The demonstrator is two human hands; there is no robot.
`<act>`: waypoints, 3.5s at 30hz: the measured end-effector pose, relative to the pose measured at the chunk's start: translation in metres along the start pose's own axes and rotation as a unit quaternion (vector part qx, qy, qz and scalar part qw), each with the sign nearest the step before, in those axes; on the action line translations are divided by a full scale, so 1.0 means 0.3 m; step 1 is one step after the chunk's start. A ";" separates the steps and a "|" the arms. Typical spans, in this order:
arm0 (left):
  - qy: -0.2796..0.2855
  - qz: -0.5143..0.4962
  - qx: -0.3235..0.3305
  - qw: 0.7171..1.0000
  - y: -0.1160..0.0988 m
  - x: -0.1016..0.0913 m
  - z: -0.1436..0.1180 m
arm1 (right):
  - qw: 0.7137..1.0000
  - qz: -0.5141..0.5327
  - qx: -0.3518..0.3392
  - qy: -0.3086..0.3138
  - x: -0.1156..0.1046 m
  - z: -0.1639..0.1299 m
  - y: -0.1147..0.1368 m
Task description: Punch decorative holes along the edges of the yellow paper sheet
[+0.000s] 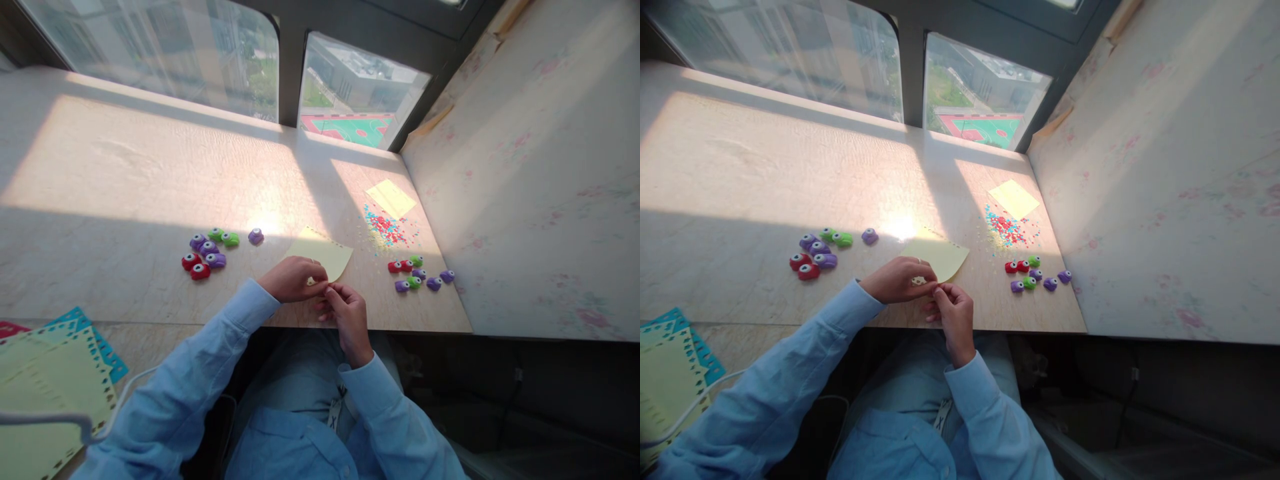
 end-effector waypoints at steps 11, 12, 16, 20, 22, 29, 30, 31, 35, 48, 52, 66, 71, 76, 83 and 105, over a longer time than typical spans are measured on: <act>-0.022 -0.033 -0.019 0.999 0.007 -0.012 0.004 | 1.000 -0.008 0.013 0.002 -0.006 -0.002 0.007; -0.019 -0.024 -0.010 0.999 0.001 -0.015 0.002 | 1.000 -0.014 0.014 0.005 -0.017 0.003 0.009; 0.017 0.022 0.021 0.999 -0.024 -0.019 -0.006 | 0.999 -0.023 -0.002 -0.022 -0.107 0.069 0.052; 0.060 0.046 0.033 0.997 -0.050 -0.012 -0.015 | 0.993 0.043 -0.019 -0.110 -0.224 0.184 0.141; 0.078 0.050 0.034 0.995 -0.059 -0.007 -0.021 | 0.988 0.056 -0.009 -0.142 -0.264 0.229 0.178; 0.120 0.084 -0.009 0.989 -0.021 -0.001 -0.041 | 0.984 0.049 -0.039 -0.166 -0.301 0.263 0.227; 0.124 0.087 -0.016 0.988 -0.012 -0.005 -0.044 | 0.983 0.052 -0.033 -0.174 -0.304 0.259 0.219; 0.125 0.091 -0.024 0.988 -0.004 -0.011 -0.046 | 0.982 0.056 -0.024 -0.180 -0.308 0.255 0.208; 0.114 0.103 -0.047 0.987 0.015 -0.044 -0.048 | 0.981 0.073 -0.005 -0.177 -0.316 0.243 0.170; 0.058 0.221 -0.209 0.951 0.116 -0.190 -0.093 | 0.829 -0.390 -0.371 0.151 -0.141 0.113 0.127; 0.015 0.229 -0.296 0.927 0.146 -0.269 -0.168 | 0.781 -0.423 -0.422 0.180 -0.144 0.096 0.088; -0.051 0.236 -0.437 0.866 0.274 -0.444 -0.430 | 0.787 -0.395 -0.447 0.158 -0.189 0.093 0.074; -0.012 0.214 -0.410 0.887 0.313 -0.409 -0.445 | 0.789 -0.390 -0.450 0.148 -0.195 0.095 0.081; 0.016 0.205 -0.418 0.885 0.324 -0.364 -0.407 | 0.791 -0.395 -0.444 0.145 -0.196 0.097 0.081; -0.015 0.201 -0.439 0.875 0.329 -0.375 -0.391 | 0.790 -0.397 -0.445 0.143 -0.197 0.097 0.079; -0.054 0.192 -0.335 0.921 0.107 -0.182 -0.220 | 0.825 -0.381 -0.401 0.118 -0.191 0.097 0.096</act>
Point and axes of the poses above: each hand's wrist, its own z-axis towards the middle knuckle, its own x-axis out of the palm, y = z × x, the point moved 6 cm from there along z, towards the middle knuckle, and after that the axes turned 11 degrees about -x, right-handed, at the moved point
